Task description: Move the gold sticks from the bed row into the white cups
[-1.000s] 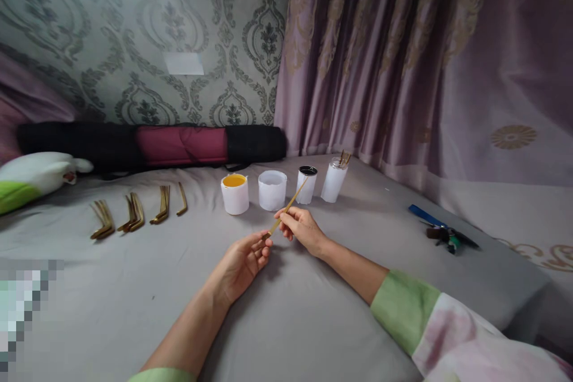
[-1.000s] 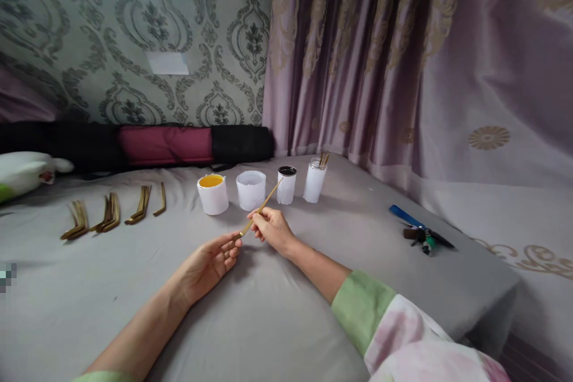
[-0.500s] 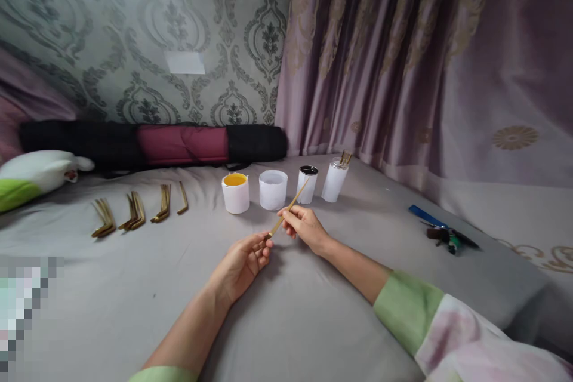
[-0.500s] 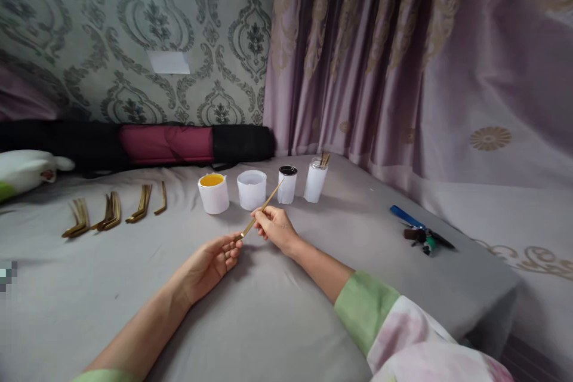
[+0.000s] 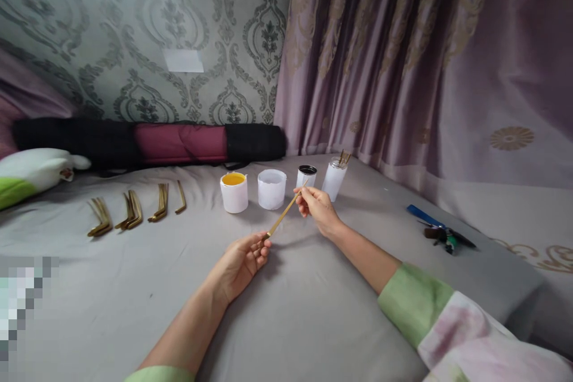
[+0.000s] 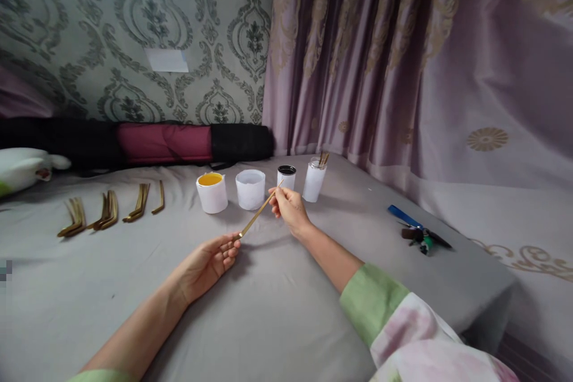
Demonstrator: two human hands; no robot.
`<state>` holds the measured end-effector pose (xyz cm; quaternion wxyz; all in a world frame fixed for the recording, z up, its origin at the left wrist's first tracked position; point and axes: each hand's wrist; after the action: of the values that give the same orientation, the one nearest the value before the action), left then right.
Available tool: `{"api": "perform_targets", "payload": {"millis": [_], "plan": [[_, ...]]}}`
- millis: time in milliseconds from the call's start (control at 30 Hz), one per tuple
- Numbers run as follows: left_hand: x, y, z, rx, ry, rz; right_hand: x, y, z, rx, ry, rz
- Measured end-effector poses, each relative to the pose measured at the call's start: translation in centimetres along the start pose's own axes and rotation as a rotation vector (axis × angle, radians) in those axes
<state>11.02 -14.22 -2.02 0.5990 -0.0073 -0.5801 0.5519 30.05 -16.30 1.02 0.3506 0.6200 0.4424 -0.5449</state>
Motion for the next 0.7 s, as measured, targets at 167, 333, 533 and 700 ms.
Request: {"api": "perform_targets", "payload": {"millis": [167, 333, 533, 700], "plan": [[0.0, 0.0, 0.0, -0.004, 0.002, 0.003, -0.5, 0.8, -0.5, 0.044, 0.015, -0.007], [0.0, 0.1, 0.0, -0.003, 0.001, 0.01, -0.9, 1.4, -0.8, 0.059, 0.014, -0.01], [0.1, 0.1, 0.0, 0.0, 0.002, 0.02, -1.5, 1.7, -0.7, 0.081, 0.002, -0.009], [0.1, 0.1, 0.1, -0.001, 0.009, 0.038, -1.8, 2.1, -0.4, 0.071, -0.006, 0.008]]}}
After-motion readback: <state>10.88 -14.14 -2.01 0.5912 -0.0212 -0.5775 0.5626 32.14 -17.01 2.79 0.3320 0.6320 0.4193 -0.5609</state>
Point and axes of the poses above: each hand's wrist, its own z-axis away from the middle knuckle, its own y-axis out of the back of the hand, x = y × z, and after that the axes turned 5 degrees about -x, right-handed
